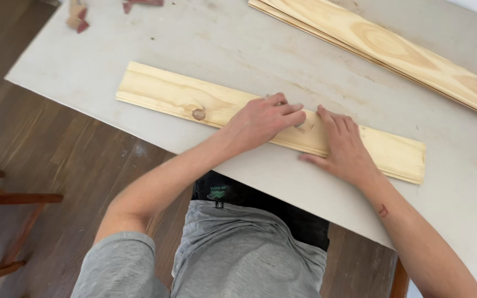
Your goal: The person sands a long wooden plank on a white table using a sanding block. They work along the length of the plank, focusing on the edges and surface, and flip the plank to sand the other side.
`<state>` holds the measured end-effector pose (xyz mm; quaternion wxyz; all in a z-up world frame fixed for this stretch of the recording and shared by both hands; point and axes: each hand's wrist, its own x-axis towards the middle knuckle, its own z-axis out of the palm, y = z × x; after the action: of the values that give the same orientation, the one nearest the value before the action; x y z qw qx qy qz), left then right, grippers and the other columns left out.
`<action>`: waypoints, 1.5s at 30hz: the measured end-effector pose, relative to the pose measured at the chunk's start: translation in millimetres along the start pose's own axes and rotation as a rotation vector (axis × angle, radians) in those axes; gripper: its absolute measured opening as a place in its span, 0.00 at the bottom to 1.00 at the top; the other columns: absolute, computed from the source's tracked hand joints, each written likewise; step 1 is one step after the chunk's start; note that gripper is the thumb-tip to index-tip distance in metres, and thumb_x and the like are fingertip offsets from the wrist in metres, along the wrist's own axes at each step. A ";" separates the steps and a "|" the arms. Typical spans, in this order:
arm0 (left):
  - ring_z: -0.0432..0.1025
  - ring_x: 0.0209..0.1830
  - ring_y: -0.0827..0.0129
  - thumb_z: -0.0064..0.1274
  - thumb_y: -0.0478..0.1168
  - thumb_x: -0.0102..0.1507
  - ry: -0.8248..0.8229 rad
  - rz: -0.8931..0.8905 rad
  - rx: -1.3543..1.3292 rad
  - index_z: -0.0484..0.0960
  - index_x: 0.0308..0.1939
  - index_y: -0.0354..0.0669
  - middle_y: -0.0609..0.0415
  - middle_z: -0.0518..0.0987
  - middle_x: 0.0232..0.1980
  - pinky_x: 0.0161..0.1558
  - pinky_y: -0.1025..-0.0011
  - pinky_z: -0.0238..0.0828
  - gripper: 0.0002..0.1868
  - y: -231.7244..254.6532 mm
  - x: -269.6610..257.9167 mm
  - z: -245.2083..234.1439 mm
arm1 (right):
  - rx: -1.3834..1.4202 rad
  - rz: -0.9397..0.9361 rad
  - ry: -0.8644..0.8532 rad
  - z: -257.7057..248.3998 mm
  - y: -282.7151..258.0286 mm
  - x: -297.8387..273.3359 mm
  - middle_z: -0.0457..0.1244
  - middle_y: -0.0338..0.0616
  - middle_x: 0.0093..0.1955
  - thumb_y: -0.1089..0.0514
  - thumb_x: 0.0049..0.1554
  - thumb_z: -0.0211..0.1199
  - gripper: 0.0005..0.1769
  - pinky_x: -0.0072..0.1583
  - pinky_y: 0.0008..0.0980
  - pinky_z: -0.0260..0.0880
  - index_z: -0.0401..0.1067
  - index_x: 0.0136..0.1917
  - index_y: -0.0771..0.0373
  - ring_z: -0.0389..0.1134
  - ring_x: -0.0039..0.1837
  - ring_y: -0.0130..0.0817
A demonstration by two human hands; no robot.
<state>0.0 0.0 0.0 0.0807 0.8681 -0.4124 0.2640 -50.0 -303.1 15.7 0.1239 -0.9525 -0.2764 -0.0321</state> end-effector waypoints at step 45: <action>0.44 1.06 0.53 0.20 0.54 0.90 -0.639 0.368 -0.248 0.58 1.01 0.52 0.48 0.57 1.04 1.01 0.48 0.31 0.36 -7.6 10.4 -1.1 | 0.187 0.224 -0.093 -7.8 76.6 -21.7 0.64 0.49 0.83 0.22 0.42 0.96 0.79 0.93 0.50 0.63 0.72 0.96 0.55 0.60 0.89 0.50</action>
<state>10.7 -1.6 7.0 0.0040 0.8019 -0.5943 -0.0615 -27.3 -378.9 3.8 0.2020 -0.9621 -0.1755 0.0521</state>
